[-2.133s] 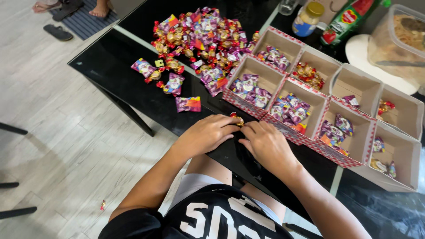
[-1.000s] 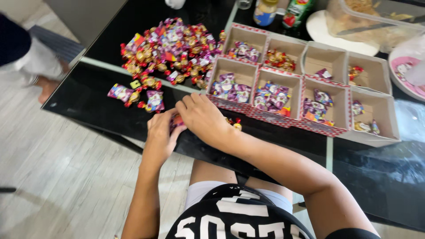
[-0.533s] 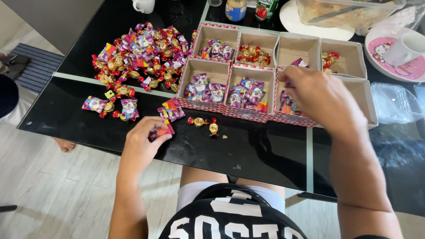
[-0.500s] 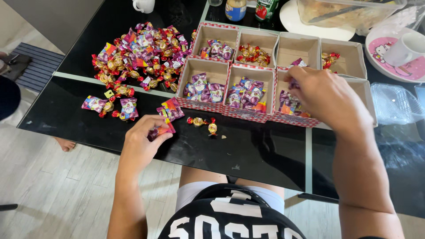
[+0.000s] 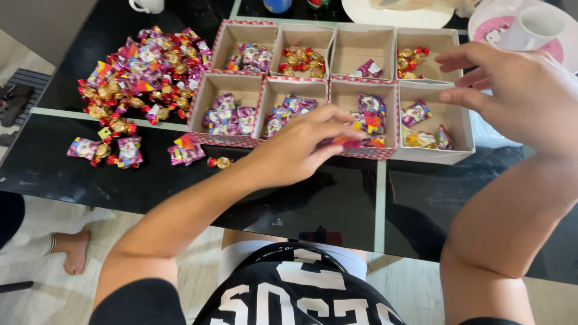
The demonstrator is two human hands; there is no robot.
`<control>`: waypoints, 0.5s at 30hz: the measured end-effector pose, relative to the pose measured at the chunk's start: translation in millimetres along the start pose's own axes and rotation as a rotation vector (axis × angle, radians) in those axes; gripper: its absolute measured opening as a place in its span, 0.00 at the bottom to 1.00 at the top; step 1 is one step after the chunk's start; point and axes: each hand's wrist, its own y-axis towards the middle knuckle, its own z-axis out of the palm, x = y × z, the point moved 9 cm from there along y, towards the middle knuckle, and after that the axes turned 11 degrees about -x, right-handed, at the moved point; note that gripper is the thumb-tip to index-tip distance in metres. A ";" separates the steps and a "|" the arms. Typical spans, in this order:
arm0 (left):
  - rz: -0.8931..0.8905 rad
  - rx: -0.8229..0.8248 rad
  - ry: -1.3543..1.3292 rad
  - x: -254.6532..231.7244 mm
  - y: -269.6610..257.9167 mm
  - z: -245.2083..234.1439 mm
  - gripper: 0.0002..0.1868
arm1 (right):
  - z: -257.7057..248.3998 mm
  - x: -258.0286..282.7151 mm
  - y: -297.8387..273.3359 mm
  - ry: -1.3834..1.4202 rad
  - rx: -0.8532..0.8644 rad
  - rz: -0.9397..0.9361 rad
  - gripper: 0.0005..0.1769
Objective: The person sorts various wrapped candies from a large pile on a table into several small cardboard boxes.
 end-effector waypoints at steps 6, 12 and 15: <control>-0.269 0.037 -0.119 52.4 52.0 65.4 0.31 | -0.6 -15.1 0.2 0.003 0.074 0.064 0.26; -0.206 0.015 -0.109 61.5 57.9 81.7 0.32 | -4.1 -32.9 -0.2 0.114 0.058 0.108 0.27; -0.250 0.005 -0.118 64.3 56.1 85.0 0.31 | 1.3 -29.3 4.1 0.139 0.101 0.077 0.30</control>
